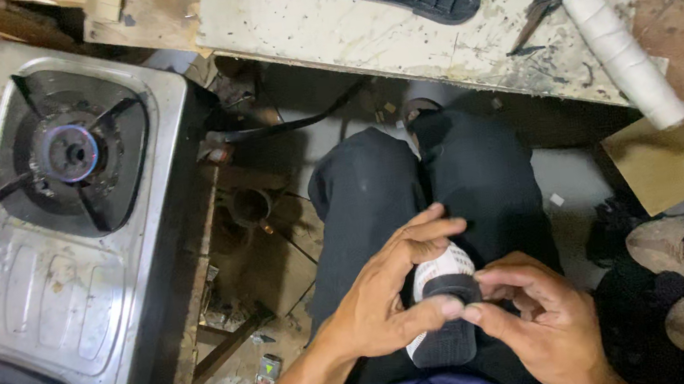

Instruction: The person sits on the floor holding a woven shoe upper, heats it over a small gas burner flame, then presses and aligns a black rubber sole onto the heated upper, working the edges by hand. They set finished shoes on the table and pick up the next upper and sole to repeat the process.

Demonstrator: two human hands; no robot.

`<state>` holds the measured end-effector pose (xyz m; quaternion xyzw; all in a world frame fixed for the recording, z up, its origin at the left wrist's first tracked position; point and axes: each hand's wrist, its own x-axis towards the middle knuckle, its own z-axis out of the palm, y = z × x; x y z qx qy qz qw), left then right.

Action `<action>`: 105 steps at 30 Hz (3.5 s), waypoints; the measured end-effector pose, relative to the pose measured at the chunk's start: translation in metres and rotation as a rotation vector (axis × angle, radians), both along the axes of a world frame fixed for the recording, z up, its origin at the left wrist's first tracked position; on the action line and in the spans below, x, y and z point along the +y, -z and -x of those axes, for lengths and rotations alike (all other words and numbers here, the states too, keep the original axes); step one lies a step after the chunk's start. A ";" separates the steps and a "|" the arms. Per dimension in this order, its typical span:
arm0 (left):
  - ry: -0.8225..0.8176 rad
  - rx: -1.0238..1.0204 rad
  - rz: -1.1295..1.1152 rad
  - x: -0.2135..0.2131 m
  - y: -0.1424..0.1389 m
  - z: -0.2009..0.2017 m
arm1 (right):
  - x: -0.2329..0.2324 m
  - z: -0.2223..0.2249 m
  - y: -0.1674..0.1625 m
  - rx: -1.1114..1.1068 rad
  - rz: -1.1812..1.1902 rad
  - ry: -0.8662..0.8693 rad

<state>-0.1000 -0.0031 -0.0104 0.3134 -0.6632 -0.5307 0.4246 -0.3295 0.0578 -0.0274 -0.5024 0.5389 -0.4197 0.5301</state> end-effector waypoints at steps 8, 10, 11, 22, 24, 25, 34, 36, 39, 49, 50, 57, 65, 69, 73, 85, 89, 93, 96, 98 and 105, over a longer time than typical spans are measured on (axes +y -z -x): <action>-0.220 -0.063 0.269 0.028 -0.025 0.006 | 0.012 -0.016 -0.027 -0.231 0.027 0.047; -0.292 0.061 0.290 0.035 -0.035 0.009 | 0.011 -0.013 -0.046 -0.191 0.094 -0.030; -0.329 0.125 0.294 0.039 -0.039 0.011 | 0.010 -0.011 -0.055 -0.015 0.113 -0.060; -0.194 -0.144 0.218 0.082 -0.019 -0.022 | 0.020 -0.040 -0.061 0.296 0.315 -0.299; -0.222 -0.134 0.182 0.088 -0.012 -0.027 | 0.024 -0.045 -0.059 0.336 0.262 -0.341; -0.230 -0.133 0.161 0.090 -0.011 -0.029 | 0.025 -0.045 -0.058 0.360 0.236 -0.356; -0.100 -0.362 0.031 0.101 -0.018 -0.064 | 0.039 -0.036 -0.043 0.559 0.382 -0.463; -0.119 -0.382 0.015 0.105 -0.018 -0.061 | 0.042 -0.037 -0.035 0.555 0.392 -0.441; -0.147 -0.383 0.024 0.108 -0.017 -0.057 | 0.044 -0.038 -0.026 0.543 0.387 -0.402; -0.214 -0.365 0.067 0.131 -0.003 -0.051 | 0.051 -0.044 -0.022 0.507 0.158 -0.243; -0.214 -0.365 0.053 0.133 -0.003 -0.052 | 0.051 -0.043 -0.022 0.498 0.197 -0.271; -0.206 -0.370 -0.047 0.145 -0.003 -0.060 | 0.056 -0.031 -0.023 0.613 0.266 -0.372; 0.168 -0.819 -0.124 0.129 -0.030 -0.078 | 0.055 -0.028 -0.013 0.586 0.274 -0.452; 0.217 -0.704 0.111 0.111 -0.015 -0.043 | 0.061 -0.017 -0.009 0.503 0.187 -0.429; 0.282 -0.706 0.115 0.108 0.008 -0.010 | 0.068 -0.005 -0.003 0.493 0.135 -0.406; 0.329 -0.663 0.167 0.111 0.018 -0.013 | 0.072 0.007 0.021 0.325 0.134 -0.345; 0.340 -0.654 0.182 0.111 0.018 -0.015 | 0.073 0.017 0.023 0.193 0.174 -0.334; 0.367 -0.616 0.145 0.111 0.020 -0.017 | 0.072 0.023 0.028 0.138 0.108 -0.366; 0.359 -0.605 0.157 0.111 0.020 -0.019 | 0.072 0.029 0.032 0.058 0.037 -0.399; 0.352 -0.582 0.150 0.111 0.019 -0.020 | 0.072 0.034 0.037 0.034 0.008 -0.404; 0.367 -0.553 0.134 0.111 0.017 -0.021 | 0.088 0.049 0.068 -0.283 -0.128 -0.383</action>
